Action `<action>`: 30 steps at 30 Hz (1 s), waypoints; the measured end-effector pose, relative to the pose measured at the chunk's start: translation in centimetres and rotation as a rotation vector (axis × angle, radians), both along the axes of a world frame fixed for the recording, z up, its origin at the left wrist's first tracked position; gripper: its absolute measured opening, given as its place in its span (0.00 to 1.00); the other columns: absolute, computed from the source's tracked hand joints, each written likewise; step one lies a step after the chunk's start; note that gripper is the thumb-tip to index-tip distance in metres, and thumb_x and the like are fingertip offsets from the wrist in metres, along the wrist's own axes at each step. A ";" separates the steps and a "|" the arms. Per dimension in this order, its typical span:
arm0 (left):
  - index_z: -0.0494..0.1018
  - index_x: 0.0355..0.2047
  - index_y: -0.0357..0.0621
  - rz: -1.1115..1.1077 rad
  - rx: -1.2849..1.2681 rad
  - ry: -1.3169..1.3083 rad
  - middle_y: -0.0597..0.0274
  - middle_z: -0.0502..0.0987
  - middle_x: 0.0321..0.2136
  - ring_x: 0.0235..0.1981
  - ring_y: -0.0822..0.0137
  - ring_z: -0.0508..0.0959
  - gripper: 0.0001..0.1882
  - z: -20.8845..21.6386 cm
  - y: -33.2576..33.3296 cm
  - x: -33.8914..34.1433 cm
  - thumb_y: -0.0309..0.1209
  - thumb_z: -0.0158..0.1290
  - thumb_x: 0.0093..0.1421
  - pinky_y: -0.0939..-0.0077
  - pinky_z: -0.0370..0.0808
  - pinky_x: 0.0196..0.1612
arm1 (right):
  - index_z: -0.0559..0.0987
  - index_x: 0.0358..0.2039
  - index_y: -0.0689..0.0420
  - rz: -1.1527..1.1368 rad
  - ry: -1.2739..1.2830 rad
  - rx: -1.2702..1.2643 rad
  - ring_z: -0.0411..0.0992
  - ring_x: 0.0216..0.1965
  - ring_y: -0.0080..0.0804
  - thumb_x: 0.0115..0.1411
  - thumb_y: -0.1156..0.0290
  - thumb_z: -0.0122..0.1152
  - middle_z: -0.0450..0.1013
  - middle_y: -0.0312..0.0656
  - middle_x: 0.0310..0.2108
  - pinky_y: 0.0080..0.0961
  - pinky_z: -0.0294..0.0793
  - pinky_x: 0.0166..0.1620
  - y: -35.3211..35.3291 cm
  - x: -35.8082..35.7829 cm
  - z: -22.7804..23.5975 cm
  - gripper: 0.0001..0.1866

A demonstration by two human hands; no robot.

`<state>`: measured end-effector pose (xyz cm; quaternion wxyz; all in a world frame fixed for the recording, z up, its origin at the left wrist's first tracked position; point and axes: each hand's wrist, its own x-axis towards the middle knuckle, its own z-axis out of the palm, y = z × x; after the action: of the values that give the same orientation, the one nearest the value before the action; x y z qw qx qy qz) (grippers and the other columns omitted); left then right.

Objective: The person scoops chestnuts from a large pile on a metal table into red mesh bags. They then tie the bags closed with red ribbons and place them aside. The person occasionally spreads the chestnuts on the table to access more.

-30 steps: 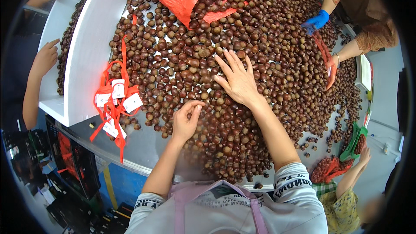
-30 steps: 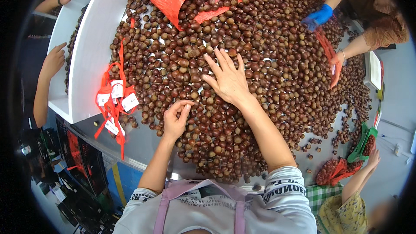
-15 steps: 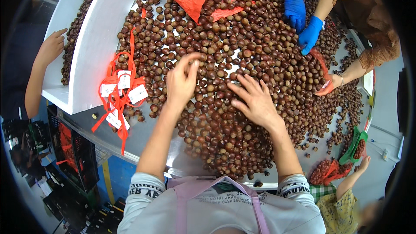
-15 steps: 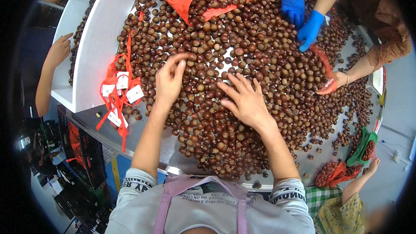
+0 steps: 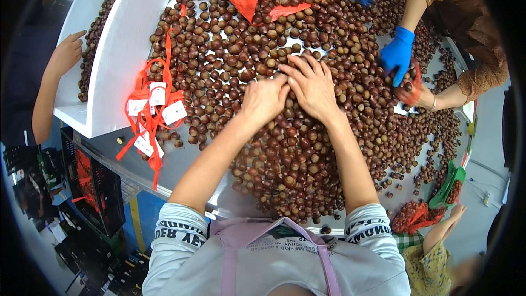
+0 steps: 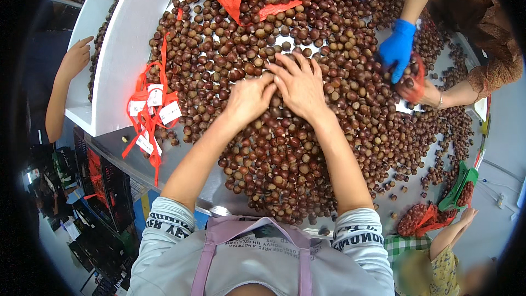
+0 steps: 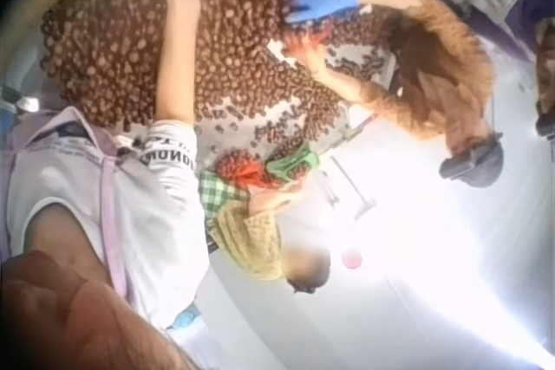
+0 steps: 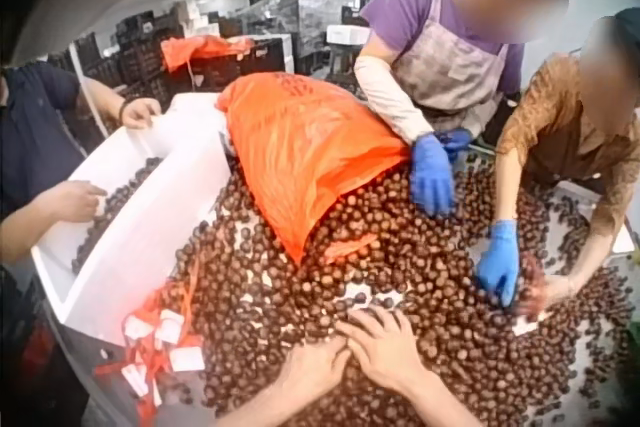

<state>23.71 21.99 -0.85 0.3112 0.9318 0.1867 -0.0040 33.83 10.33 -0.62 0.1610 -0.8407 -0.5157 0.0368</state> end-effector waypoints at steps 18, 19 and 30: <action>0.62 0.50 0.45 0.137 -0.535 -0.082 0.58 0.70 0.14 0.14 0.59 0.72 0.19 1.3 -6.4 -7.6 0.35 0.47 0.59 0.68 0.68 0.19 | 0.69 0.51 0.47 -0.034 0.110 0.025 0.54 0.58 0.40 0.56 0.64 0.53 0.63 0.38 0.53 0.47 0.46 0.59 -5.3 -2.9 4.5 0.20; 0.63 0.49 0.46 0.215 -0.622 -0.095 0.62 0.65 0.12 0.12 0.67 0.66 0.17 1.2 -6.3 -8.0 0.33 0.47 0.60 0.73 0.63 0.18 | 0.69 0.50 0.48 -0.036 0.097 0.078 0.54 0.58 0.40 0.56 0.64 0.53 0.63 0.38 0.53 0.45 0.47 0.59 -3.7 -1.8 4.3 0.19; 0.72 0.37 0.41 0.407 -0.810 -0.294 0.79 0.62 0.14 0.16 0.87 0.56 0.07 1.7 -4.4 -9.4 0.27 0.46 0.61 0.90 0.52 0.19 | 0.74 0.39 0.48 -0.116 -0.063 0.089 0.59 0.52 0.40 0.54 0.48 0.48 0.65 0.44 0.44 0.50 0.51 0.54 10.2 4.2 -2.1 0.20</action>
<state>14.35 17.59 0.83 0.6669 0.6708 0.3029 0.1164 38.03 20.51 -2.72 0.1839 -0.8618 -0.4722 -0.0220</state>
